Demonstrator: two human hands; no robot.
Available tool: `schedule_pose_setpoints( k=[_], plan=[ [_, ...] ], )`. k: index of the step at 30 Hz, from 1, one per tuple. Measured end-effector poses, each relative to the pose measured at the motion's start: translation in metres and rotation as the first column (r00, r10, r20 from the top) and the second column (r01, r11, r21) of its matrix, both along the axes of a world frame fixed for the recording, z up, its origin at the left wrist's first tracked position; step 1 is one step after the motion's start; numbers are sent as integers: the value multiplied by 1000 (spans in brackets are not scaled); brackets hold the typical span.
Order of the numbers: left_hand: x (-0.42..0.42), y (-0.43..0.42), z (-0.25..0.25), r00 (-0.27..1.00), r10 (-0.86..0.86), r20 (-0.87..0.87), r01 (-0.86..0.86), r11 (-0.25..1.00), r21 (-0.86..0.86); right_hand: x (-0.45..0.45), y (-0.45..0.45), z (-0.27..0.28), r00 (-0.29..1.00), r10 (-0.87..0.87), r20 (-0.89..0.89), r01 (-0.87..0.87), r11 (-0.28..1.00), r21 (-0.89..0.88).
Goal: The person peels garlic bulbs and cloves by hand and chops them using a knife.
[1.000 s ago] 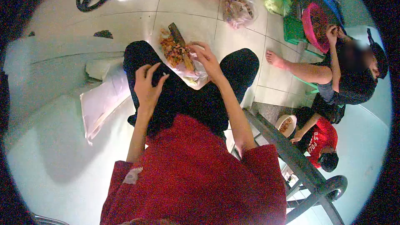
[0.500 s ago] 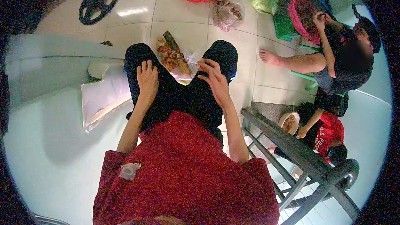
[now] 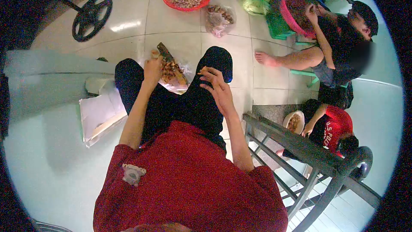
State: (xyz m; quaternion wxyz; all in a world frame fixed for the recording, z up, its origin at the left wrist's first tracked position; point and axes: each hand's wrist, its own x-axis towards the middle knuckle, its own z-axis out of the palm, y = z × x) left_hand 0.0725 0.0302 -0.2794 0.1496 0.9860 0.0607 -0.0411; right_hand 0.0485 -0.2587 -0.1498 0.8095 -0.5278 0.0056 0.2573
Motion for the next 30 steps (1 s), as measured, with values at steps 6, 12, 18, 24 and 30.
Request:
schedule_pose_setpoints(
  k=[6, 12, 18, 24, 30],
  plan=[
    [-34, -47, 77, 983, 134, 129, 40, 528, -848, 0, 11, -8, 964, 154, 219, -107, 971, -215],
    [-79, -65, 69, 974, 225, 39, -66, 444, -894, -12, 51, -41, 855, 406, 323, -241, 863, -445],
    [-88, -15, 73, 890, 455, -21, -216, 379, -900, 16, 72, -67, 798, 409, 443, -128, 833, -538],
    [-77, 51, 79, 744, 654, 136, -295, 504, -812, 121, -3, -32, 703, 30, 710, 618, 469, -632],
    [-64, 39, 64, 607, 750, 263, -346, 548, -762, 142, -98, -176, 870, -154, 469, 485, 445, -753]
  ],
)
